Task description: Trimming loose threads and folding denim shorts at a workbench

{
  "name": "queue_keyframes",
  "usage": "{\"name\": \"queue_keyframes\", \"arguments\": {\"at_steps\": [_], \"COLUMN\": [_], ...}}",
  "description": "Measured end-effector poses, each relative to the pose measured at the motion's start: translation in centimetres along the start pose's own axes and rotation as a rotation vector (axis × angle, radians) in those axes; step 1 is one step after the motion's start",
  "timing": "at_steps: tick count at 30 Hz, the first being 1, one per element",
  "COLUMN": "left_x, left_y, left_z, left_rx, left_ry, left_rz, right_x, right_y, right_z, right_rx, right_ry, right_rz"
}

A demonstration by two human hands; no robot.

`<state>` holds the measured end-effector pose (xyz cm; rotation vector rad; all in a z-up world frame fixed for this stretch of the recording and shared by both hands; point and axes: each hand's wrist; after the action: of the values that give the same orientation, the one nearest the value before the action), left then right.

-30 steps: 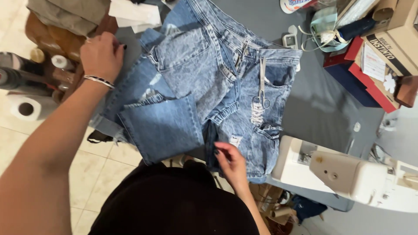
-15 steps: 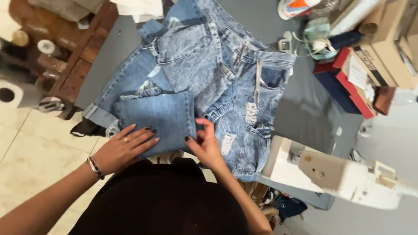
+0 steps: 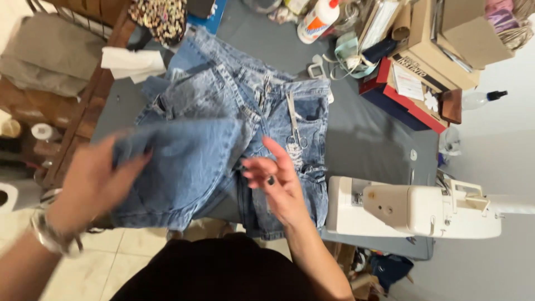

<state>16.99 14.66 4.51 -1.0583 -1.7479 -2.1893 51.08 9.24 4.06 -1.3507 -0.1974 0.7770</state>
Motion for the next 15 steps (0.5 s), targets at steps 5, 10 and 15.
{"name": "queue_keyframes", "arguments": {"at_steps": [5,10,15], "left_x": [6.0,6.8,-0.7], "left_y": [1.2,-6.2,-14.6], "left_z": [15.4,22.2,27.9], "left_rx": [0.010,-0.038,-0.143], "left_ry": [-0.060,-0.053,-0.044], "left_rz": [0.675,0.854,1.031], "right_x": [4.8,6.4,6.3], "right_y": [1.8,2.7,4.8], "right_z": [-9.6,-18.2,-23.1], "right_rx": [-0.163,-0.178,-0.209], "right_ry": [0.563,0.792,1.079], "right_rz": [-0.106,-0.075,-0.058]}}
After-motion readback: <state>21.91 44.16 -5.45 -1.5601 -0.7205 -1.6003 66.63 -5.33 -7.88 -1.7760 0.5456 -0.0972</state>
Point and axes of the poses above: each hand's wrist, its own z-axis towards the middle knuckle, its own x-axis out of the back of the hand, y = z × x, and after that the axes turned 15 degrees about -y, right-handed
